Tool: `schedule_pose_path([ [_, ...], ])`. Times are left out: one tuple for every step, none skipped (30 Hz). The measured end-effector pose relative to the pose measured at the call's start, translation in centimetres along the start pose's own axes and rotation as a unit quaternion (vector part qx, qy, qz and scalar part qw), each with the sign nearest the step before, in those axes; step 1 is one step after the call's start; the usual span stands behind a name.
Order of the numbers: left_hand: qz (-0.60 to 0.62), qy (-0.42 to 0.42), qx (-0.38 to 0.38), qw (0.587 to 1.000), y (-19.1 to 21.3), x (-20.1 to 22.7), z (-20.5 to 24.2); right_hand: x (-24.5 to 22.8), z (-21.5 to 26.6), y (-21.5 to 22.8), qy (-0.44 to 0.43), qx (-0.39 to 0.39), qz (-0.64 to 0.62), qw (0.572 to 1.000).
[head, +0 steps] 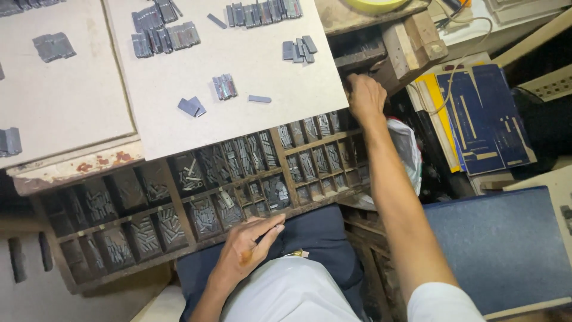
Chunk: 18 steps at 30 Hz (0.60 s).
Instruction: The person sits at a workbench and sorts small, rectangular metal parts by hand. They pick up pieces from a wooden drawer with compartments, inspect them, and place them into specific sections of the drawer or onto the white surface above.
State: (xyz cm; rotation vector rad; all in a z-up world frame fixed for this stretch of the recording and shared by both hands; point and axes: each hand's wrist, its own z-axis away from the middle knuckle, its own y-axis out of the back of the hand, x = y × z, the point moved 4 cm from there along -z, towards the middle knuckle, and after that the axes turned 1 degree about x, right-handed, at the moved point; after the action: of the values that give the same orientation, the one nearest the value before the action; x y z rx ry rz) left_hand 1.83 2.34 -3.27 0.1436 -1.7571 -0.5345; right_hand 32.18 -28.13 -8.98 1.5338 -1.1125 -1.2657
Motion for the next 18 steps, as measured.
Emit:
schedule_pose_path([
  [0.011, 0.036, -0.005, 0.999, 0.1, -0.4, 0.3, 0.4, -1.0, -0.9, 0.000, -0.025, 0.047, 0.999],
  [0.022, 0.071, -0.009, 0.997, 0.2, -0.9, 0.5, 0.7, -2.2, -1.8, -0.001, -0.048, 0.094, 0.994],
  [0.021, 0.071, -0.007, 0.997, 0.4, -1.1, 0.5, 0.7, -2.5, -2.0, 0.001, -0.048, 0.094, 0.994],
  [0.017, 0.080, -0.004, 0.997, 0.5, -1.3, 0.8, 0.8, -2.6, -2.2, -0.015, -0.049, 0.090, 0.995],
  [0.013, 0.088, -0.001, 0.996, 0.6, -1.6, 1.0, 1.0, -2.6, -2.5, -0.030, -0.050, 0.086, 0.995],
  [0.013, 0.090, -0.002, 0.996, 0.5, -1.7, 1.1, 1.1, -2.4, -2.8, -0.030, -0.052, 0.086, 0.994],
  [0.015, 0.082, -0.002, 0.997, 0.3, -1.8, 1.1, 1.2, -2.2, -2.9, -0.013, -0.029, 0.068, 0.997],
  [0.016, 0.071, -0.005, 0.997, 0.2, -1.8, 1.1, 1.3, -1.9, -2.8, 0.001, -0.004, 0.050, 0.999],
  [0.016, 0.071, -0.007, 0.997, 0.1, -1.8, 1.1, 1.7, -1.8, -3.3, -0.001, -0.004, 0.049, 0.999],
  [0.015, 0.064, -0.016, 0.998, -0.1, -1.6, 1.0, 2.0, -1.9, -3.5, 0.016, 0.005, 0.043, 0.999],
  [0.014, 0.058, -0.025, 0.998, -0.2, -1.5, 1.0, 2.3, -1.9, -3.7, 0.034, 0.014, 0.037, 0.999],
  [0.014, 0.056, -0.023, 0.998, -0.2, -1.3, 0.8, 1.9, -1.1, -3.3, 0.035, 0.016, 0.038, 0.999],
  [0.012, 0.043, -0.022, 0.999, -0.1, -1.1, 0.7, 1.6, -0.4, -2.3, 0.033, 0.078, -0.025, 0.996],
  [0.010, 0.032, -0.016, 0.999, 0.0, -0.8, 0.6, 1.0, 0.2, -1.5, 0.035, 0.138, -0.089, 0.986],
  [0.010, 0.032, -0.011, 0.999, 0.3, -0.6, 0.2, -0.1, 1.2, -0.8, 0.040, 0.139, -0.090, 0.985],
  [0.011, 0.023, -0.009, 1.000, 0.4, -0.3, 0.0, -0.8, 2.5, 0.1, 0.027, 0.163, -0.241, 0.956],
  [0.012, 0.015, -0.007, 1.000, 0.5, -0.1, -0.2, -1.4, 3.8, 0.7, 0.012, 0.181, -0.387, 0.904],
  [0.011, 0.019, -0.001, 1.000, 0.5, 0.1, -0.8, -3.2, 5.8, 1.6, 0.016, 0.175, -0.390, 0.904],
])
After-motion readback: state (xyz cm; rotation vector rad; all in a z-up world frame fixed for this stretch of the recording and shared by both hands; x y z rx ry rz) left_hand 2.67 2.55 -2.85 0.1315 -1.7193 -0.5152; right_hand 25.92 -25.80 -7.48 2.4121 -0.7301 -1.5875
